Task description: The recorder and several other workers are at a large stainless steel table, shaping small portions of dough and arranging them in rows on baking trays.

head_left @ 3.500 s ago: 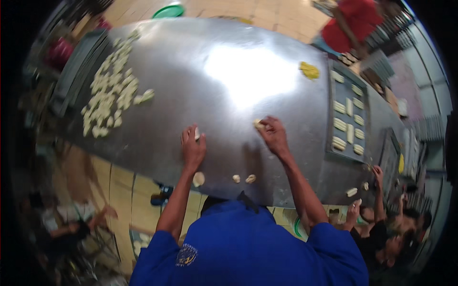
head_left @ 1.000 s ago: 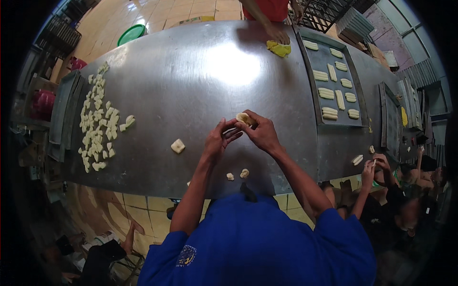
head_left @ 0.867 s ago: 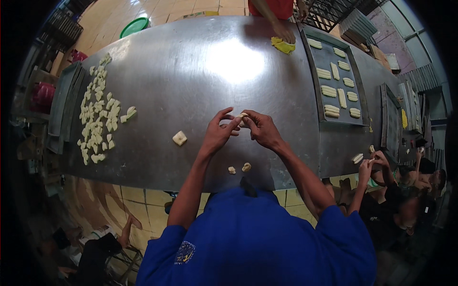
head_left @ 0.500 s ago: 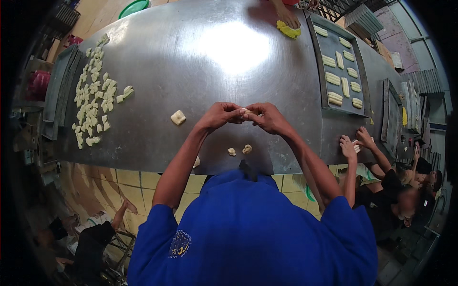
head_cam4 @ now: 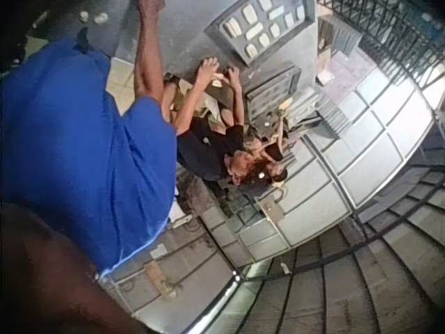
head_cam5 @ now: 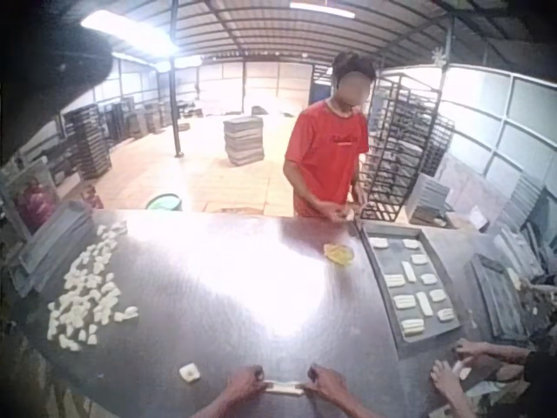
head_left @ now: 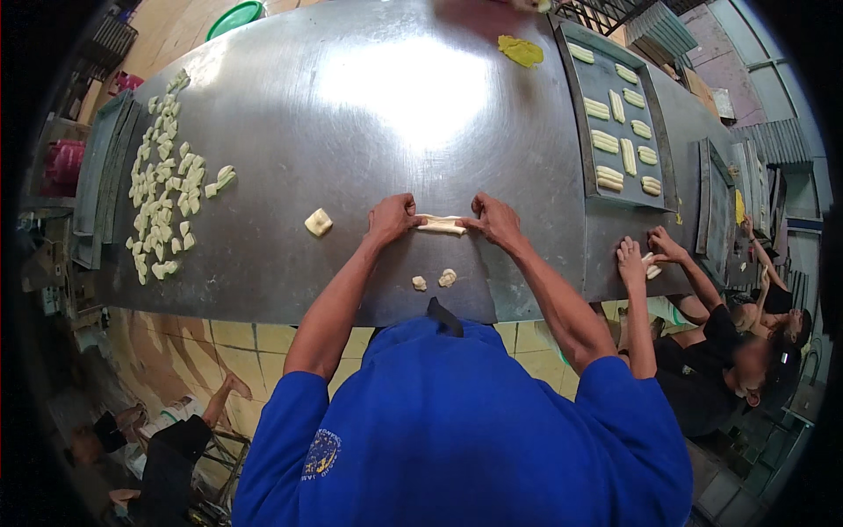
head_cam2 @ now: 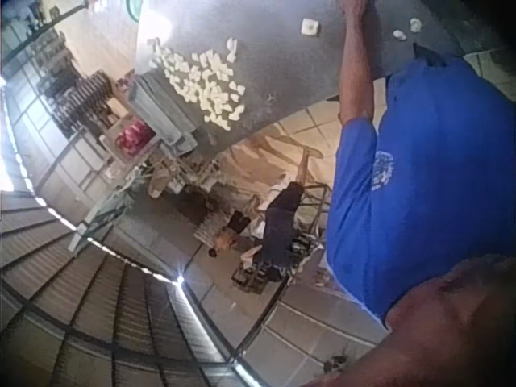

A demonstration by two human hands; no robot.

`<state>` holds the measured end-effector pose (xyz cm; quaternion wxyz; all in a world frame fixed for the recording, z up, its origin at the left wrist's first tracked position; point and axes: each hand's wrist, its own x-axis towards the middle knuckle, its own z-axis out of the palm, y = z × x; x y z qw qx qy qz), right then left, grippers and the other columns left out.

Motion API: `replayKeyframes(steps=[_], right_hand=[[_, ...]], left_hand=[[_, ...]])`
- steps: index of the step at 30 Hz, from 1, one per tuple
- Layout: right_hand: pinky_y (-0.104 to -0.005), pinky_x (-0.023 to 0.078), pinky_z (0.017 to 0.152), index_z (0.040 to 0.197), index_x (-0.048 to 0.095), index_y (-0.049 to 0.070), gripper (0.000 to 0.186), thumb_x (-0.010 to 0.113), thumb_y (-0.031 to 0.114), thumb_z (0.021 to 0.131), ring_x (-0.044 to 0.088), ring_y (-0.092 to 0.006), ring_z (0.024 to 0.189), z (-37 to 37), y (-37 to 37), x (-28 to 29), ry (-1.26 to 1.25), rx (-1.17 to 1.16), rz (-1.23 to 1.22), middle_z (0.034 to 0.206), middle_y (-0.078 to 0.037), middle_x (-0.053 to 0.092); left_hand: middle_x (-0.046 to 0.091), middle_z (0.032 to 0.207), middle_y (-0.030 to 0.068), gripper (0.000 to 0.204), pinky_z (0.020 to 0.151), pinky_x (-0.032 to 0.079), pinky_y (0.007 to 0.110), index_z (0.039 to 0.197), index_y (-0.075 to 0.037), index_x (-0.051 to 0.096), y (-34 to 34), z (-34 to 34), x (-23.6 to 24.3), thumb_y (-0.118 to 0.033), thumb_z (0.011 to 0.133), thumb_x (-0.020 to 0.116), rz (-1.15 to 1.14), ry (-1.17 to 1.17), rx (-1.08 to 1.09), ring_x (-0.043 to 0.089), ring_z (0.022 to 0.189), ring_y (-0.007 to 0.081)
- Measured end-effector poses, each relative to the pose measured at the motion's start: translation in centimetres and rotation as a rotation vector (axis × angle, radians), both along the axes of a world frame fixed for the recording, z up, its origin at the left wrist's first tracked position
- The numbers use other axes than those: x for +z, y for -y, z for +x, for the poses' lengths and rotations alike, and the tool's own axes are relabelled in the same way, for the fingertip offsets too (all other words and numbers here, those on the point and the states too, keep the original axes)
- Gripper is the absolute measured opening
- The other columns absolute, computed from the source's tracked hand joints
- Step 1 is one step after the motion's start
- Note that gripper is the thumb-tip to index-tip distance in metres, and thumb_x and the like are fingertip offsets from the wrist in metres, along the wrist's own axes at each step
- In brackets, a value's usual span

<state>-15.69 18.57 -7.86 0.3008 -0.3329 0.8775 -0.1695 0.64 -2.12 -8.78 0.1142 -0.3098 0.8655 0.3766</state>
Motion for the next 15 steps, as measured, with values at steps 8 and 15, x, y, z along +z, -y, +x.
replayKeyframes(steps=[8,15], right_hand=[[-0.0454,0.051,0.077,0.099,0.066,0.008,0.052,0.087,0.049,0.074,0.069,-0.0300,0.090,0.6,0.6,0.0,0.078,-0.014,-0.013,0.092,-0.011,0.071],[-0.0424,0.052,0.071,0.100,0.071,0.008,0.037,0.079,0.041,0.085,0.069,-0.0280,0.075,2.0,0.5,0.1,0.028,0.044,-0.293,0.082,-0.012,0.072]], left_hand=[[0.074,0.081,0.0060,0.043,0.074,0.052,0.042,0.085,-0.011,0.074,0.6,0.5,-0.4,-0.052,0.078,0.084,0.079,-0.018,-0.080,0.071,0.079,0.0259],[0.074,0.078,0.0116,0.062,0.073,0.056,0.042,0.083,-0.006,0.075,1.1,-1.1,-0.9,-0.068,0.075,0.080,-0.061,0.078,-0.100,0.073,0.077,0.0278]])
